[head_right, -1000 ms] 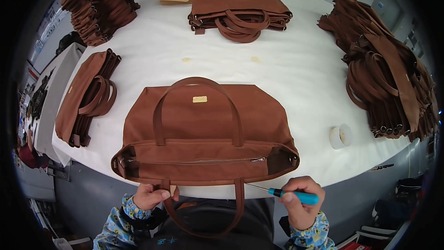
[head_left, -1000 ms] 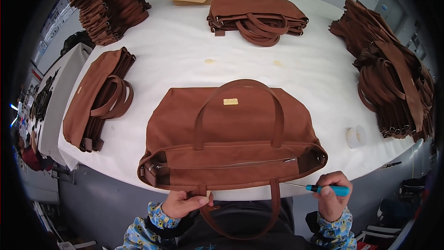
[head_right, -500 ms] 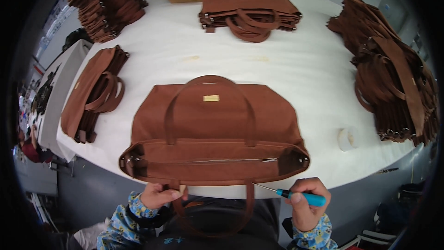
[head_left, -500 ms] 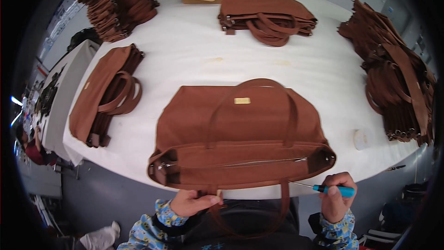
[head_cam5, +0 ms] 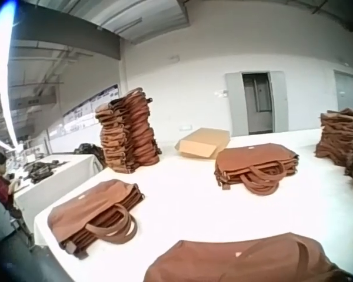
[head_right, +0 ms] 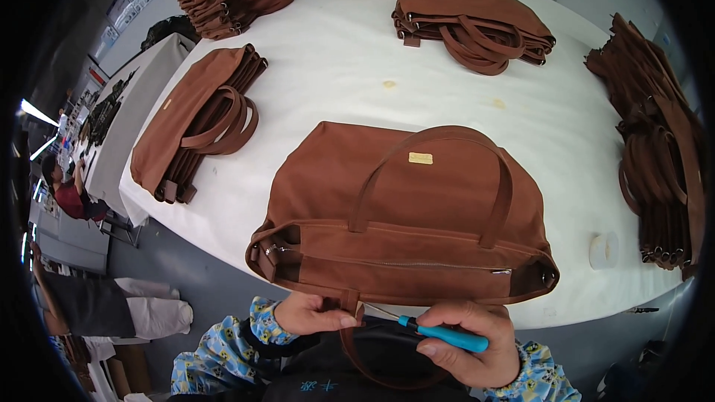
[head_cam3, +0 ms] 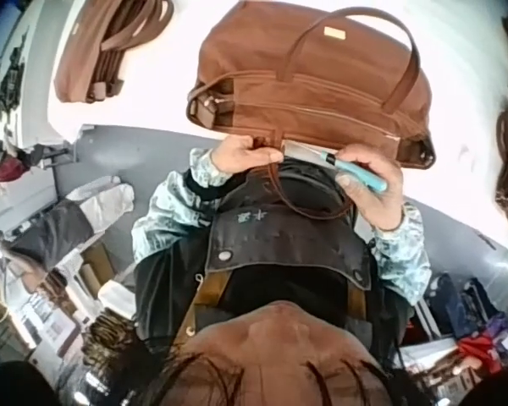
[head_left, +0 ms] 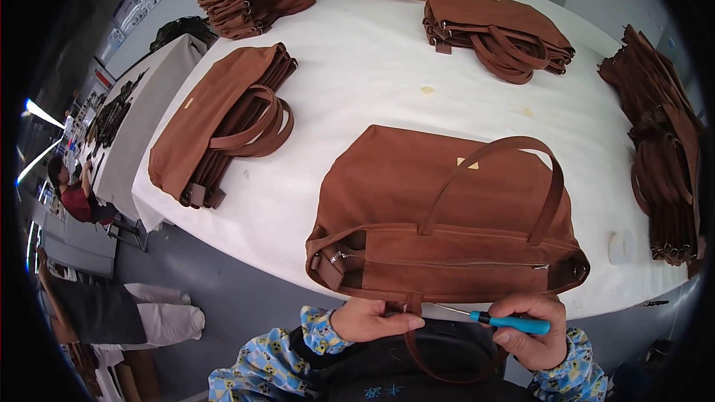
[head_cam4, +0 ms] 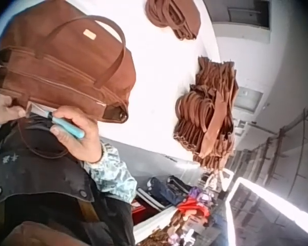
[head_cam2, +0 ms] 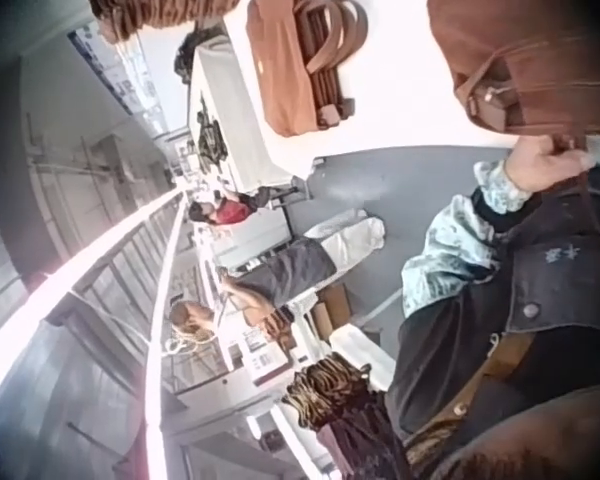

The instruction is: Applying adhesive and assembling internal components of brown leather tote bags at a workshop table.

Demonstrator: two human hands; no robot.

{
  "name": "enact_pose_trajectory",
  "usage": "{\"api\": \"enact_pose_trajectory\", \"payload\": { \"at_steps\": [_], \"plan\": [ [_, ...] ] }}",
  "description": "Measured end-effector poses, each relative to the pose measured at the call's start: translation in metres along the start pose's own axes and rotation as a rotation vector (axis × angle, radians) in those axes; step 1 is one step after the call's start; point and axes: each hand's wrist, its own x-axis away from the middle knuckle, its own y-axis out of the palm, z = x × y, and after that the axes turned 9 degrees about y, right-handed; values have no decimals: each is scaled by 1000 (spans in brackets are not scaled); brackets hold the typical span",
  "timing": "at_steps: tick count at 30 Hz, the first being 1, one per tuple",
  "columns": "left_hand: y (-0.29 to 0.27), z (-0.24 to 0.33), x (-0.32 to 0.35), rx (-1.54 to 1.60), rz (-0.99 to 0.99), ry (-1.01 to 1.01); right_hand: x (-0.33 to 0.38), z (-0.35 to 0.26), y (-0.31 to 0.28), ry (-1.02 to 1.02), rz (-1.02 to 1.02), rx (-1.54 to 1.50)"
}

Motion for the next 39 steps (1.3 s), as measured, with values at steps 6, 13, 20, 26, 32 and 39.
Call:
{"api": "enact_pose_trajectory", "payload": {
  "at_steps": [6,13,20,26,32,39],
  "plan": [
    [-1,-3,-2,-58,3,156,-5,3,3,-20,13,54],
    [-1,-2,-4,-145,-24,215,-8,4,5,-13,38,72],
    [0,-1,-4,-129,-8,198,-9,6,5,-29,34,98],
    [-2,-5,-4,-161,-31,212,-8,7,5,-48,49,105],
    [-1,1,-4,-138,-22,143,-10,6,5,-39,49,110],
    [-3,1,-5,-166,-48,195,-8,5,5,-58,51,139]
  ]
}}
